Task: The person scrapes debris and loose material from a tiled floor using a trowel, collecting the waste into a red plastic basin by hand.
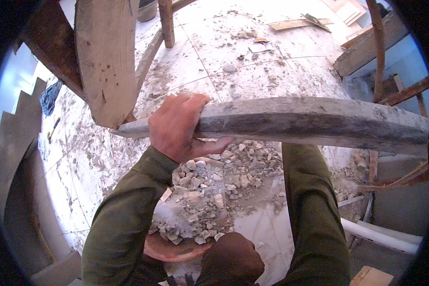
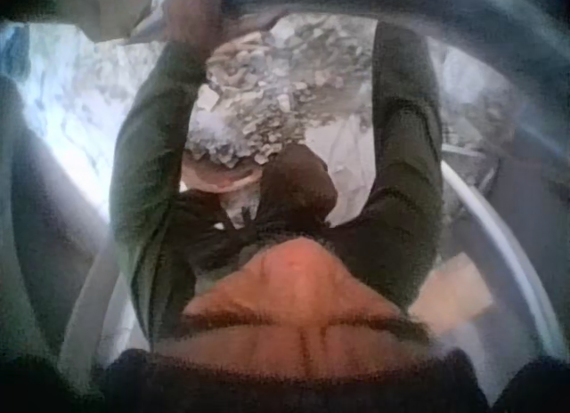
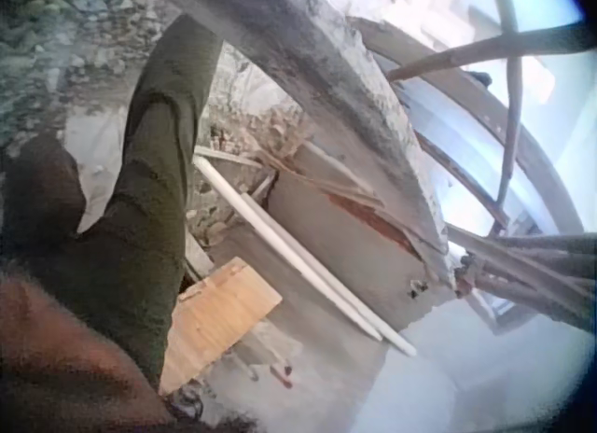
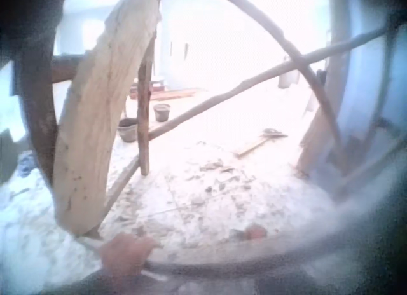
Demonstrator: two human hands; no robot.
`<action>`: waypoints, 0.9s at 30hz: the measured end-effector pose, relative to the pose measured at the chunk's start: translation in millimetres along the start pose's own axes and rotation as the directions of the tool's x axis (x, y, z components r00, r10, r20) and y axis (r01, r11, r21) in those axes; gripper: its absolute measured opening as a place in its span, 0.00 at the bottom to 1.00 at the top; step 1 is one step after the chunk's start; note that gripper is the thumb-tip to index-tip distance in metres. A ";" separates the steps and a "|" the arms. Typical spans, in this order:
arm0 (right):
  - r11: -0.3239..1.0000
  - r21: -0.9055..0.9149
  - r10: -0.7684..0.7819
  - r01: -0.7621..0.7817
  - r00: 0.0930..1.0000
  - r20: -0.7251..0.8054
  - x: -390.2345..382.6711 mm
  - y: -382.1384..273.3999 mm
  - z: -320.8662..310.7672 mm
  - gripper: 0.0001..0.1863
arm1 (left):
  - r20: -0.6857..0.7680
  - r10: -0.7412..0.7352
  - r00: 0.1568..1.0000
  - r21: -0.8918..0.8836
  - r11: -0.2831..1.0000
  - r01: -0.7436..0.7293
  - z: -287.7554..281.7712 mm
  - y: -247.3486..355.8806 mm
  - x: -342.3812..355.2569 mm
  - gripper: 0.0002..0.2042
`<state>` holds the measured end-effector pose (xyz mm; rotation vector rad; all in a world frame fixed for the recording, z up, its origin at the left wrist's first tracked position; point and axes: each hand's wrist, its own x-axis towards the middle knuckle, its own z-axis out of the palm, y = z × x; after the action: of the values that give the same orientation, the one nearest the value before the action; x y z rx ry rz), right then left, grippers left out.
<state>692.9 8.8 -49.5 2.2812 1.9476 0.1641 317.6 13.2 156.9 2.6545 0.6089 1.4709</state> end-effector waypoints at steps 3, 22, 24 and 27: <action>0.993 0.046 -0.110 0.107 0.991 0.077 -35.6 -27.9 11.9 0.09 | 0.082 -0.033 0.996 0.054 0.998 0.028 -2.1 1.3 -0.7 0.32; 0.930 0.112 -0.356 0.350 0.934 0.040 -22.4 -114.2 -11.3 0.09 | 0.086 -0.072 0.994 0.070 0.995 0.066 -15.2 -2.3 -5.8 0.30; 0.905 0.122 -0.419 0.407 0.902 0.103 -59.6 -108.0 -33.5 0.10 | 0.058 -0.069 0.996 0.034 0.997 0.067 -13.8 -1.8 -8.0 0.30; 0.901 0.150 -0.414 0.406 0.910 0.022 -58.2 -120.3 -53.9 0.10 | 0.081 -0.076 0.994 0.038 0.997 0.073 -12.3 -2.0 -9.4 0.31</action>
<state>557.5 -28.4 -17.0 1.8630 2.4240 -0.0839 302.4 9.9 155.7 2.6711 0.7252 1.3358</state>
